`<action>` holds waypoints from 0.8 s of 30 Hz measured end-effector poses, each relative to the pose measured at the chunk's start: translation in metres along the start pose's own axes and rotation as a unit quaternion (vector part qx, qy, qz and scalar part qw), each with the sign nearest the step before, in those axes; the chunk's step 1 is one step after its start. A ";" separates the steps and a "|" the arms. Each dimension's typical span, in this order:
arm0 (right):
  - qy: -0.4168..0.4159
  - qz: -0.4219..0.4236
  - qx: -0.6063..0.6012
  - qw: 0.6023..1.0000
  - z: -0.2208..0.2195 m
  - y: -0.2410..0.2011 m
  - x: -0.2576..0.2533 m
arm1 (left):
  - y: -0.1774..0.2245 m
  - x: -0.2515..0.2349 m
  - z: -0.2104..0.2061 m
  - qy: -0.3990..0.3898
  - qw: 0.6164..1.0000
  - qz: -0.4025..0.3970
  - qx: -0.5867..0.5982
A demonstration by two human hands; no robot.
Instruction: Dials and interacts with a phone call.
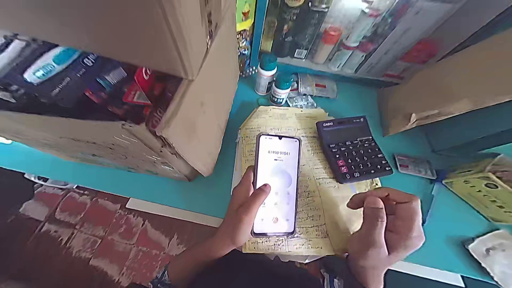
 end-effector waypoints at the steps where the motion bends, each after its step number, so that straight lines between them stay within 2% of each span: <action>1: -0.020 -0.007 0.038 0.999 0.003 0.003 -0.006 | 0.001 0.000 -0.001 -0.002 1.000 0.003 -0.013; 5: -0.113 -0.048 0.243 0.962 0.004 0.026 -0.035 | 0.003 -0.002 -0.004 -0.027 0.998 0.026 -0.057; 9: -0.179 -0.090 0.347 0.916 -0.002 0.057 -0.056 | 0.004 -0.003 -0.005 -0.045 0.997 0.026 -0.063; 15: -0.273 -0.184 0.343 0.880 -0.004 0.088 -0.074 | 0.006 0.005 0.010 -0.036 0.996 0.040 -0.067; 18: -0.280 -0.195 0.348 0.873 -0.005 0.091 -0.080 | 0.007 0.008 0.016 -0.023 0.998 0.031 -0.054; 24: -0.270 -0.228 0.351 0.867 -0.004 0.096 -0.107 | 0.015 0.016 0.023 -0.016 0.994 0.022 -0.104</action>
Point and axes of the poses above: each hand's wrist, its own x-axis away from the middle knuckle, its own z-axis out of the back of the hand, y = z × x, the point moved 8 cm from there along -x, towards the middle knuckle, and after that the axes turned 6 degrees about -z, right-handed, at the moved point
